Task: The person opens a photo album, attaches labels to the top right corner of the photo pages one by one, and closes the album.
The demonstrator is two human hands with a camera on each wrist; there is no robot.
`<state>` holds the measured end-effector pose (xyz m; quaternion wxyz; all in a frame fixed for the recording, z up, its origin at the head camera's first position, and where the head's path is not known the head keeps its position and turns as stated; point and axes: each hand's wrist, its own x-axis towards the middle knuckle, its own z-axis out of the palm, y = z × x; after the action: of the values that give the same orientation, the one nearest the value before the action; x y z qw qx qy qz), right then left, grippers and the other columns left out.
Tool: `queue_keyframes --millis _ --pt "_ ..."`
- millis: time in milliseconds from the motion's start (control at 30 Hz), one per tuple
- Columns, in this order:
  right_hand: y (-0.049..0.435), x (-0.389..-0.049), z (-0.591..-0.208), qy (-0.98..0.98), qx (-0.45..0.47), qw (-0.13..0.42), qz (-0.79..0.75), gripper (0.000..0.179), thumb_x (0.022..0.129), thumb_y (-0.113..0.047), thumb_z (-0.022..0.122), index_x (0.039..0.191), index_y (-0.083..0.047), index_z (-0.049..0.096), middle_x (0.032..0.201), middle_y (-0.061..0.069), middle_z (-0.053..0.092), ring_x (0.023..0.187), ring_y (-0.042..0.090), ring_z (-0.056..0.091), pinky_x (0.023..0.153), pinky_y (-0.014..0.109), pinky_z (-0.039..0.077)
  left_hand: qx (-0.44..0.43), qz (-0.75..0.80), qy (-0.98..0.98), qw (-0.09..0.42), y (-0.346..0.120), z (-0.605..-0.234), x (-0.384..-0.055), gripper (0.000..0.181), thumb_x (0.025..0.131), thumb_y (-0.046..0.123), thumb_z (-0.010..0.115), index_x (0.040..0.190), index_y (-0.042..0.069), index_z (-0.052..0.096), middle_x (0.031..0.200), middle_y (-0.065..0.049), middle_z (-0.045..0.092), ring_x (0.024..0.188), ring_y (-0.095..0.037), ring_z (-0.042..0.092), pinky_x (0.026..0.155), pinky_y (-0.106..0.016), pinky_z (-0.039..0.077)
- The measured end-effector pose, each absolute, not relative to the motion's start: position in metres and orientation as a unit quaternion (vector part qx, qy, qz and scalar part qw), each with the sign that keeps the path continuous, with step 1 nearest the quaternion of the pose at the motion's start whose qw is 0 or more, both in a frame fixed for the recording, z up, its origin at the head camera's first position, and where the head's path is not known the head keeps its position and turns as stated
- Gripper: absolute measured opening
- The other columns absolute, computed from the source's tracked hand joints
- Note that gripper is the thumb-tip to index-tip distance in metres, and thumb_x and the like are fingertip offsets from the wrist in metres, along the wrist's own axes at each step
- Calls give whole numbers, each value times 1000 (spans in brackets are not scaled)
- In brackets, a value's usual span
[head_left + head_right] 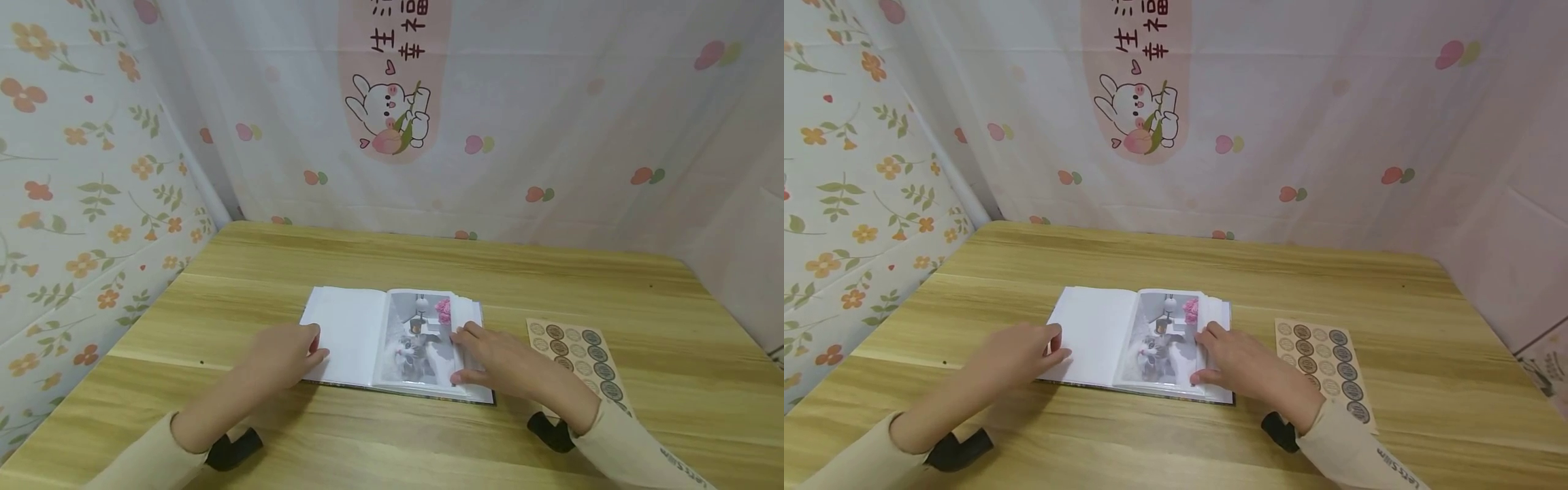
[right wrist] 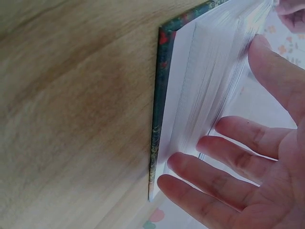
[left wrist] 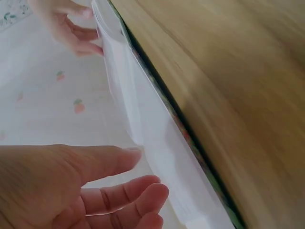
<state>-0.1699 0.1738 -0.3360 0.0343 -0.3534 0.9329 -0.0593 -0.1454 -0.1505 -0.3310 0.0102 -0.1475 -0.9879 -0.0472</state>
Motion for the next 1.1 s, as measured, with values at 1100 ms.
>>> queue_keyframes --millis 1100 --pt "173 -171 -336 933 -353 36 -63 60 82 -47 64 120 -1 57 100 3 56 67 9 46 62 27 46 -363 -87 -926 -59 -73 -334 -155 47 82 25 70 127 21 57 124 -2 52 103 -20 50 81 -29 49"
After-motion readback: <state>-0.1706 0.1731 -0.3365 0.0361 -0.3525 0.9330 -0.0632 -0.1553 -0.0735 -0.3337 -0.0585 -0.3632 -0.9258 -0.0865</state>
